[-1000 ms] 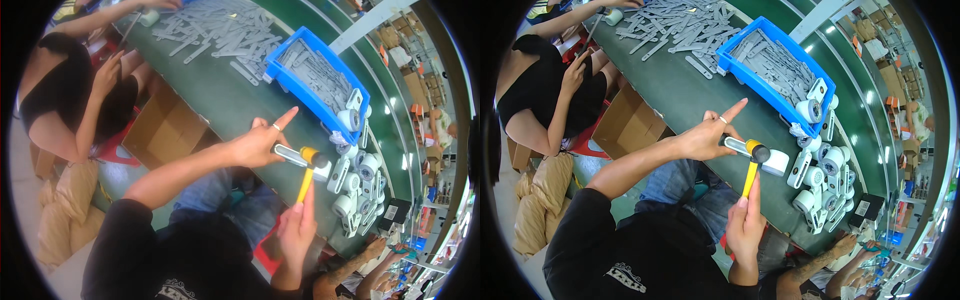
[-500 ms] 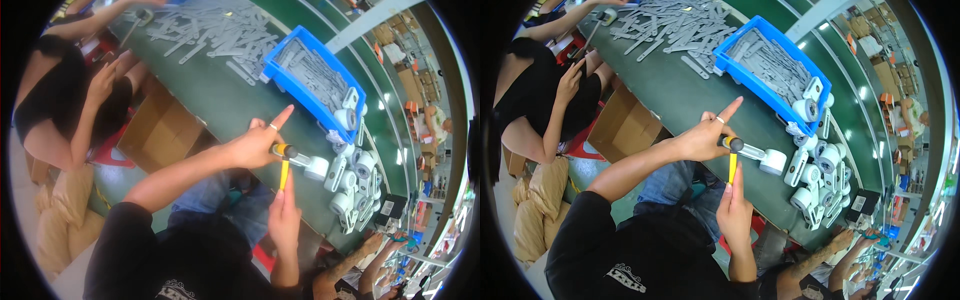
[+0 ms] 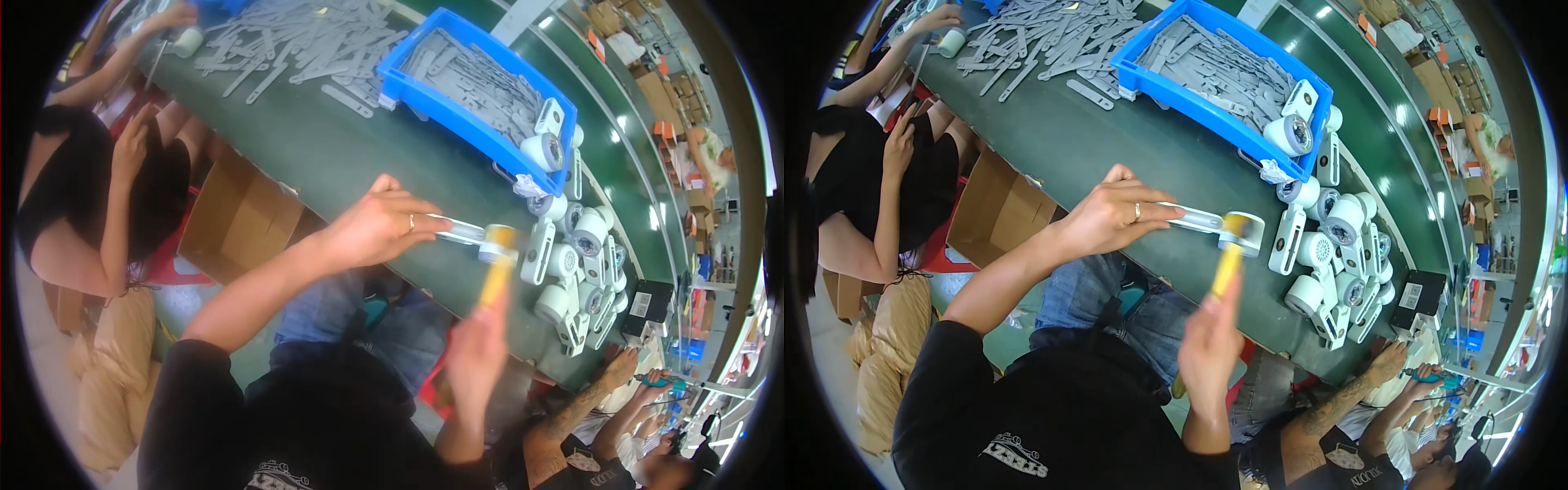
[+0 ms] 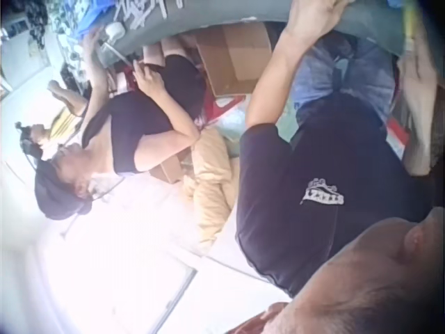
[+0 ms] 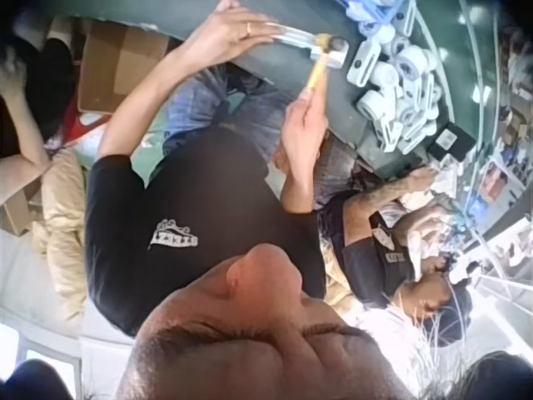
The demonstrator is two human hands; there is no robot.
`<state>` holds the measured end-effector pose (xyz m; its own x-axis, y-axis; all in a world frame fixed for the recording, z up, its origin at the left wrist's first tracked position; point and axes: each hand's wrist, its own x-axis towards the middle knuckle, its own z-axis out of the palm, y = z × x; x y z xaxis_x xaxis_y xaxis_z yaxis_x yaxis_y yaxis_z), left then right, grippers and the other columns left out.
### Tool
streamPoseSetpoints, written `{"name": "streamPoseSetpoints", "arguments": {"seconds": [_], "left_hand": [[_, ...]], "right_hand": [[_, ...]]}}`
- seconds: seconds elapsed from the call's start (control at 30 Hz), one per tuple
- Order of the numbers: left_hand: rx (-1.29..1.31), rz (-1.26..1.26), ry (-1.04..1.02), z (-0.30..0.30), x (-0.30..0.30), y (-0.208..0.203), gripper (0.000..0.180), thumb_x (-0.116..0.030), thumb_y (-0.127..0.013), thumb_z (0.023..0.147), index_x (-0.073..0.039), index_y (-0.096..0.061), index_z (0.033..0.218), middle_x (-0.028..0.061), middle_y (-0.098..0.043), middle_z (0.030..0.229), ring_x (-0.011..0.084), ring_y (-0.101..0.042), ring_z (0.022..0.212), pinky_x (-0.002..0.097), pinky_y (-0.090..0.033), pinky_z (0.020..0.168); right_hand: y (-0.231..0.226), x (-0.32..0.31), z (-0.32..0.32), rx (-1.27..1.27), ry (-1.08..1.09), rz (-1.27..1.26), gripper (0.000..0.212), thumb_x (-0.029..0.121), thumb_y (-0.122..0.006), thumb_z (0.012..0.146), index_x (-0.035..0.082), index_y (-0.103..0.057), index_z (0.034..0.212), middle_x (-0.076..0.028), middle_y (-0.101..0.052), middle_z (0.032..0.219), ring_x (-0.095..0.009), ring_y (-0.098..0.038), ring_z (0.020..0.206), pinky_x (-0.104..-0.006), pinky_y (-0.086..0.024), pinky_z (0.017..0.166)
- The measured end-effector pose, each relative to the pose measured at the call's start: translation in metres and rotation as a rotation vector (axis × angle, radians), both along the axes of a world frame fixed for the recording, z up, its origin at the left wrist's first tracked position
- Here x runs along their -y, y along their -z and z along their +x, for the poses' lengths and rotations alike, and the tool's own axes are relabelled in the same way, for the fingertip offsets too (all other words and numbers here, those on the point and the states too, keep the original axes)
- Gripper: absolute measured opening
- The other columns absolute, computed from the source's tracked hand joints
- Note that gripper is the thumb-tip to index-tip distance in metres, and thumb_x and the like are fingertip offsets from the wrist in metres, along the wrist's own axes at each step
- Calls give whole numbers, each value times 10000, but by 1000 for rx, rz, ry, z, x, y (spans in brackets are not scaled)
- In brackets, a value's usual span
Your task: The person assembles device handles on an assembly line by placing metal strips into plastic casings and tapping them in with a mallet.
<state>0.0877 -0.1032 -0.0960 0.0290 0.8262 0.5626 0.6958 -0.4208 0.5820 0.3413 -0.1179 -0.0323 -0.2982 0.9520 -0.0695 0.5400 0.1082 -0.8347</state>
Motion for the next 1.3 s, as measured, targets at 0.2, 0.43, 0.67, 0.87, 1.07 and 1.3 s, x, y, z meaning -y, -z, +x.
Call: {"name": "streamPoseSetpoints", "arguments": {"seconds": [0.2, 0.43, 0.67, 0.87, 1.07, 1.3], "left_hand": [[-4, 6, -36, -1, 0, 4, 294, -195, -862, 866, -172, -829, 1157, 19, -792, 1158, 177, -651, 820, 352, -406, 857], [18, 15, -33, 0, 2, 5, 277, -183, -863, 866, -168, -833, 1142, 19, -793, 1140, 167, -655, 825, 351, -405, 862], [-32, -1, -43, 1, -1, 2, 308, -154, -851, 868, -178, -820, 1173, 17, -782, 1183, 163, -652, 822, 352, -411, 860], [-103, 43, -27, 3, 2, 2, 333, -101, -836, 853, -185, -821, 1175, 23, -771, 1151, 190, -656, 835, 357, -425, 856], [-87, 54, -3, 3, -3, -1, 312, -96, -835, 847, -175, -834, 1148, 36, -765, 1141, 191, -664, 864, 358, -430, 886], [8, 45, -20, 5, -5, 2, 286, -119, -844, 853, -175, -836, 1133, 19, -764, 1117, 189, -679, 922, 367, -423, 921]], "right_hand": [[-39, 1, 1, -113, 85, -122, 566, 171, -415, 1145, 84, -274, 1687, -78, -493, 604, -133, -523, 532, -368, -444, 537], [-50, 8, 0, -90, 61, -143, 575, 183, -414, 1149, 94, -254, 1695, -123, -529, 618, -199, -531, 495, -400, -446, 526], [-8, -15, 2, 168, -42, -81, 548, 206, -436, 1150, 87, -322, 1673, -114, -559, 606, -178, -566, 514, -375, -449, 532], [-40, -2, 6, 16, 52, -131, 561, 124, -428, 1137, 84, -309, 1684, -6, -473, 599, -73, -475, 537, -283, -419, 526], [-8, -4, -4, 158, -29, -81, 542, 161, -425, 1143, 63, -325, 1667, -74, -525, 681, -122, -524, 604, -321, -458, 580], [-19, -7, 0, 230, -55, -33, 525, 190, -439, 1145, 66, -362, 1650, -143, -551, 601, -217, -555, 496, -380, -455, 542]]}}
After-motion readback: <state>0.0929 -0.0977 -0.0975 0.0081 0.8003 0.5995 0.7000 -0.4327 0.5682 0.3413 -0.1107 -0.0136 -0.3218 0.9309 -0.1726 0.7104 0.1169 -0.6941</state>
